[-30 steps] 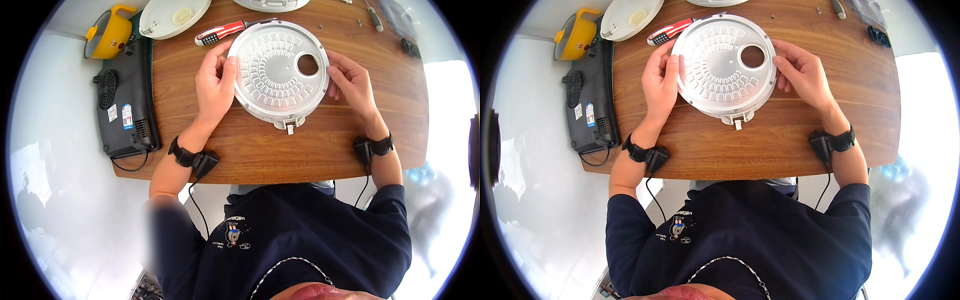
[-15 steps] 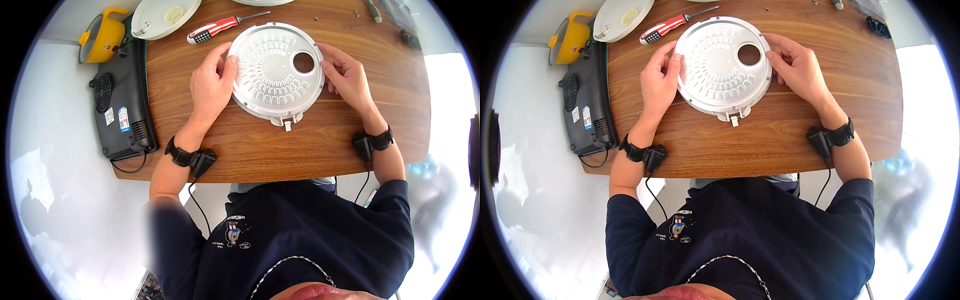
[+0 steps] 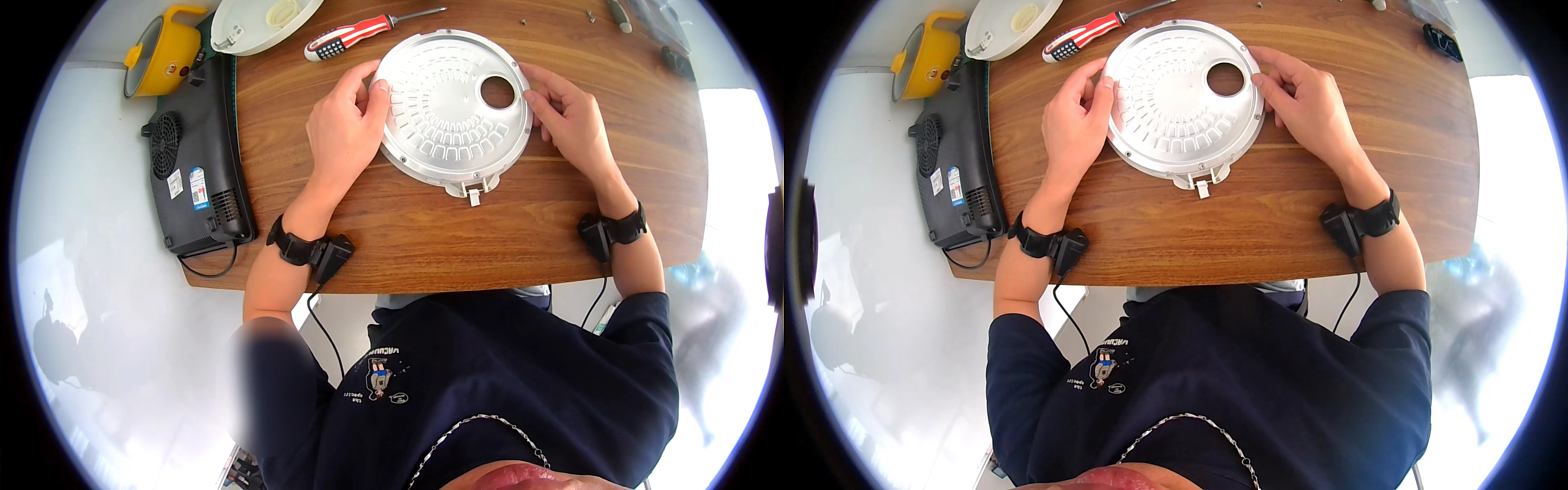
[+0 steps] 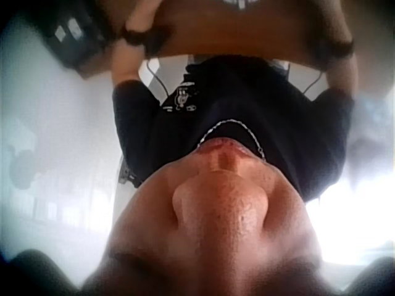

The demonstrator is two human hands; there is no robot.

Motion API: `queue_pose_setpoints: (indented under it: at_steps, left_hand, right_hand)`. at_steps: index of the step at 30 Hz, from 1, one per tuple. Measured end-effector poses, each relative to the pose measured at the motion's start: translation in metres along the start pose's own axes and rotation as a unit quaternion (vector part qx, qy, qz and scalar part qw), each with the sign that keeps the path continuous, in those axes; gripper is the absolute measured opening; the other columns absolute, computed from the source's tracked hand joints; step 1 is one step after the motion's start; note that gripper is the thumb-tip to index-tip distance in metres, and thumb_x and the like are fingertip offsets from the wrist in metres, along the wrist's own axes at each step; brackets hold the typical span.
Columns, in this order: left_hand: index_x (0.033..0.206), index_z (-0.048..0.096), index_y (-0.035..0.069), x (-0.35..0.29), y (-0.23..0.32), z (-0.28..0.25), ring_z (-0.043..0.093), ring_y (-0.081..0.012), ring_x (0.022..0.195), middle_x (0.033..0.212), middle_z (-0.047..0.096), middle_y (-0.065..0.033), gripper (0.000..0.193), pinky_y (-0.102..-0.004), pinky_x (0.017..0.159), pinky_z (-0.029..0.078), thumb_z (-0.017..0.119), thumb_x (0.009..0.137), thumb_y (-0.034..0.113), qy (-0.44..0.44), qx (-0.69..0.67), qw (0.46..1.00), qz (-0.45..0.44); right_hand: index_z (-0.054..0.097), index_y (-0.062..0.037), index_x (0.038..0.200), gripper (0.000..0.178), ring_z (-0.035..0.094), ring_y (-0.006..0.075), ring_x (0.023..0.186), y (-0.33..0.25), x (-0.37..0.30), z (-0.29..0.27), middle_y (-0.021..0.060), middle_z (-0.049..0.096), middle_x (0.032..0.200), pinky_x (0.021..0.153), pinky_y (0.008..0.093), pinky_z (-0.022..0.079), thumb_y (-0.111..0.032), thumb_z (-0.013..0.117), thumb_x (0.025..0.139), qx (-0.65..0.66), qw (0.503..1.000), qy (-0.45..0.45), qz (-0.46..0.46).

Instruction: The person uses a screwdriver to fasten screws into a white plastic lid component, then places a metal ring and a perforated metal plate onto the assembly, securing them with additional screws.

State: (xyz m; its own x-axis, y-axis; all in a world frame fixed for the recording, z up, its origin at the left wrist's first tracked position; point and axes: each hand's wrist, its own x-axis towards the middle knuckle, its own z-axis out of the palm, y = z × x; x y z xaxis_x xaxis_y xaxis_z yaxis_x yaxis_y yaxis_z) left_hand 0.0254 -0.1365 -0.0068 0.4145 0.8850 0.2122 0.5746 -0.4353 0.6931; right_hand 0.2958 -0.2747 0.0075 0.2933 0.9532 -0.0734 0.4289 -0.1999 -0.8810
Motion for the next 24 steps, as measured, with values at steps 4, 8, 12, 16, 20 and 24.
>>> queue_pose_setpoints:
  at_steps: [4,8,12,16,20,24]
  left_hand:
    - [0.118,0.073,0.01,0.0,0.001,0.0,0.061,-0.019,0.058,0.065,0.062,-0.0028,0.029,-0.0356,0.058,0.047,0.068,0.096,0.028,0.002,0.006,1.0,0.0]
    - [0.117,0.074,0.009,0.0,0.001,0.0,0.061,-0.0194,0.059,0.065,0.062,-0.0027,0.029,-0.0356,0.058,0.047,0.068,0.096,0.028,0.001,0.006,1.0,0.001]
    - [0.117,0.074,0.009,0.001,-0.001,0.0,0.062,-0.0192,0.065,0.074,0.064,-0.0034,0.028,-0.0352,0.061,0.049,0.069,0.095,0.026,-0.006,0.024,1.0,0.006]
    - [0.117,0.074,0.009,0.002,-0.001,0.0,0.062,-0.0192,0.071,0.082,0.063,-0.0033,0.027,-0.0356,0.064,0.05,0.069,0.095,0.025,0.0,0.034,0.999,0.032]
    - [0.117,0.074,0.01,0.001,-0.002,0.001,0.062,-0.0195,0.071,0.081,0.061,-0.0027,0.027,-0.0363,0.065,0.05,0.07,0.095,0.025,0.004,0.038,0.999,0.038]
    - [0.117,0.074,0.01,0.001,0.0,0.0,0.065,-0.0197,0.076,0.087,0.062,-0.0029,0.027,-0.0359,0.068,0.052,0.07,0.095,0.025,0.002,0.046,0.998,0.035]
  right_hand:
    - [0.064,-0.0067,0.139,0.04,0.053,0.0067,0.056,0.004,0.0,0.001,-0.0005,0.062,0.071,0.055,0.0245,0.046,-0.016,0.066,0.101,-0.001,1.0,0.007,-0.008]
    - [0.065,-0.0065,0.138,0.039,0.054,0.0071,0.056,0.005,0.0,0.003,0.0,0.062,0.071,0.055,0.0248,0.047,-0.017,0.066,0.101,-0.001,1.0,0.011,-0.019]
    - [0.065,-0.0061,0.138,0.039,0.055,0.0076,0.056,0.004,0.0,0.003,0.0005,0.063,0.071,0.055,0.025,0.047,-0.018,0.066,0.101,-0.015,1.0,0.012,-0.02]
    - [0.065,-0.0057,0.137,0.039,0.055,0.0078,0.056,0.009,0.0,0.003,0.0006,0.063,0.071,0.055,0.0254,0.047,-0.018,0.067,0.1,-0.019,0.999,0.016,-0.033]
    - [0.065,-0.0059,0.138,0.04,0.055,0.0079,0.057,0.008,0.0,0.003,0.0007,0.063,0.072,0.056,0.0257,0.047,-0.018,0.067,0.1,-0.023,0.999,0.017,-0.033]
    - [0.065,-0.0058,0.138,0.04,0.055,0.008,0.057,0.011,0.001,0.003,0.0006,0.062,0.071,0.056,0.0257,0.047,-0.018,0.068,0.099,-0.023,0.999,0.02,-0.036]
